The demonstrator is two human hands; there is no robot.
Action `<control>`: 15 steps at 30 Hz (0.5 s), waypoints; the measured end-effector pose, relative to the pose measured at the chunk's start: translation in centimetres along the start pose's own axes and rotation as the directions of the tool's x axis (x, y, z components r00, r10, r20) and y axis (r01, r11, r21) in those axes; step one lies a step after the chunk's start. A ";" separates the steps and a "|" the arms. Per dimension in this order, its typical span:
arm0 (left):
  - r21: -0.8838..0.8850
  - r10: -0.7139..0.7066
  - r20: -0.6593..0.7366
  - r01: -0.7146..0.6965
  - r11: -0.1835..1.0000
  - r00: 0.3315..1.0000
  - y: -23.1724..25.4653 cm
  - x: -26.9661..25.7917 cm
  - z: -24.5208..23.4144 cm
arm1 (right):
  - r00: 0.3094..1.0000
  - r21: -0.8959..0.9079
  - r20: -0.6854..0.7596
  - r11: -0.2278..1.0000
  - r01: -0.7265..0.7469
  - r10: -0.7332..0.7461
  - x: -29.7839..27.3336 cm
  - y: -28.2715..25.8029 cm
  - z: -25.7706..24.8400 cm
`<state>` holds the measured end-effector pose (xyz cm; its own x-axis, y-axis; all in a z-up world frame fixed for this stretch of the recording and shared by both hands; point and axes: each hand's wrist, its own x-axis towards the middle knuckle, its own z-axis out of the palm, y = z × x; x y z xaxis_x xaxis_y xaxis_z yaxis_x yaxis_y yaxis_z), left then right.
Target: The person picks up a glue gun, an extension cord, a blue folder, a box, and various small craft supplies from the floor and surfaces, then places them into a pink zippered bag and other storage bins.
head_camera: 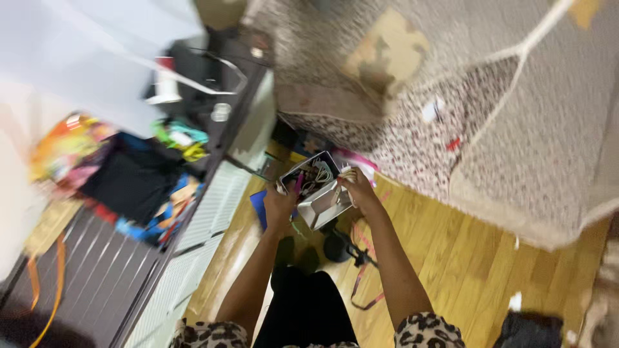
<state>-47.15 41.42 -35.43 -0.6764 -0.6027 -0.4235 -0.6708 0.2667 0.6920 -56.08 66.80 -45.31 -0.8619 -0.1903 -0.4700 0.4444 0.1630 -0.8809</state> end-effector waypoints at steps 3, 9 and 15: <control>-0.125 0.176 -0.205 -0.204 0.971 0.963 0.3 -3.2 -6.1 | 0.982 0.030 0.126 0.990 0.140 -0.142 -1.0 -6.1 4.4; -0.513 -0.111 -0.296 -0.060 0.856 0.949 -2.3 -12.3 -17.4 | 0.890 -0.120 0.450 0.982 0.146 -0.077 -8.3 -17.7 15.0; -0.713 -0.394 -0.371 0.013 0.701 0.841 -9.2 -19.5 -25.1 | 0.724 -0.195 0.690 0.959 0.208 -0.017 -15.1 -22.0 27.4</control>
<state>-20.17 31.83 -18.83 -0.1916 -0.8910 -0.4116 -0.2623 -0.3576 0.8963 -46.13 39.56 -20.35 -0.4627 -0.8085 -0.3637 0.1989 0.3051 -0.9313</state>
